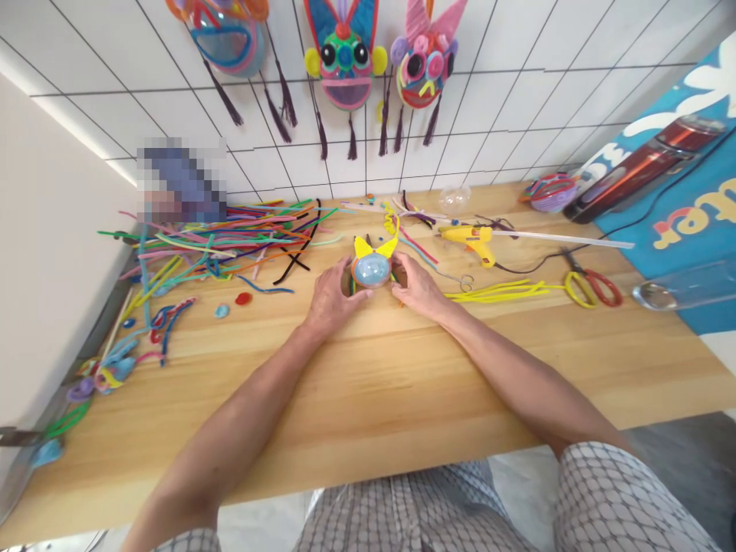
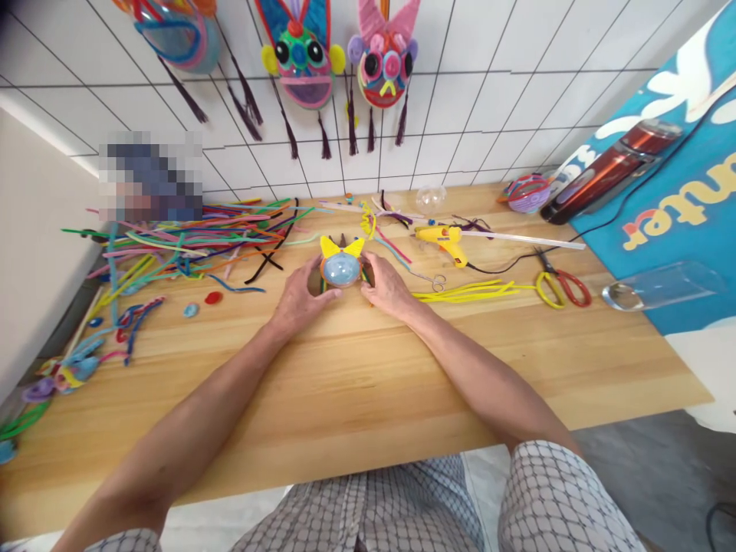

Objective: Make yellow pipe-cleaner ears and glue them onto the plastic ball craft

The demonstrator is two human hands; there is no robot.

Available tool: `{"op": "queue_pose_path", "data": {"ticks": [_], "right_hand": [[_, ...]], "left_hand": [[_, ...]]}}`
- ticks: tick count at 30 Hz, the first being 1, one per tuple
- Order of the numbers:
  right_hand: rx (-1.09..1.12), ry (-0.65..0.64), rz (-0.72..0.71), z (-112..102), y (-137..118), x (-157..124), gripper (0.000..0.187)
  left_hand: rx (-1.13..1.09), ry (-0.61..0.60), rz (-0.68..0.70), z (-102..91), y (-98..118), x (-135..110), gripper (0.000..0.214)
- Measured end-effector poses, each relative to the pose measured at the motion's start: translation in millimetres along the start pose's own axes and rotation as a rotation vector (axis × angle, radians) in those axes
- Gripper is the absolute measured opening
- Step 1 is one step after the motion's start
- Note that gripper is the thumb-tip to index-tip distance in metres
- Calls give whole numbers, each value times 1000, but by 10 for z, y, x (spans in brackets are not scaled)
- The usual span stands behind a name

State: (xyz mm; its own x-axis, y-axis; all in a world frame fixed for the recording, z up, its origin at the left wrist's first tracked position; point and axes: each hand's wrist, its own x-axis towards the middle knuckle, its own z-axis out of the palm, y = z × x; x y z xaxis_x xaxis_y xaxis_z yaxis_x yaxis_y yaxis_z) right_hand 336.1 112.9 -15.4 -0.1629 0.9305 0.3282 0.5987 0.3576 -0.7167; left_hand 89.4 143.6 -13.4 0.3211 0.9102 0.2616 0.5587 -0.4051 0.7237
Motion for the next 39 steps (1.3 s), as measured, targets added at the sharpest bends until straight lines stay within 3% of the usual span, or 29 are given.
{"op": "queue_pose_path", "data": {"ticks": [8,22,27,31,39], "right_hand": [[70,48,-38,0,-17,11,65],[66,34,-93,57,47,28,62],[138,30,-24,51,8,-3,69],[178,21,-1,38,1,-15,63],[170,47,11,36,23,27,71]], "left_hand": [[-25,3,65,6,39,60,66],[-28,-4,41,-49,56,27,66],[1,13,17,-41,61,5,66],[62,25,-5,-24,76,-15,61],[145,39,54,-37,111,-45,47]]}}
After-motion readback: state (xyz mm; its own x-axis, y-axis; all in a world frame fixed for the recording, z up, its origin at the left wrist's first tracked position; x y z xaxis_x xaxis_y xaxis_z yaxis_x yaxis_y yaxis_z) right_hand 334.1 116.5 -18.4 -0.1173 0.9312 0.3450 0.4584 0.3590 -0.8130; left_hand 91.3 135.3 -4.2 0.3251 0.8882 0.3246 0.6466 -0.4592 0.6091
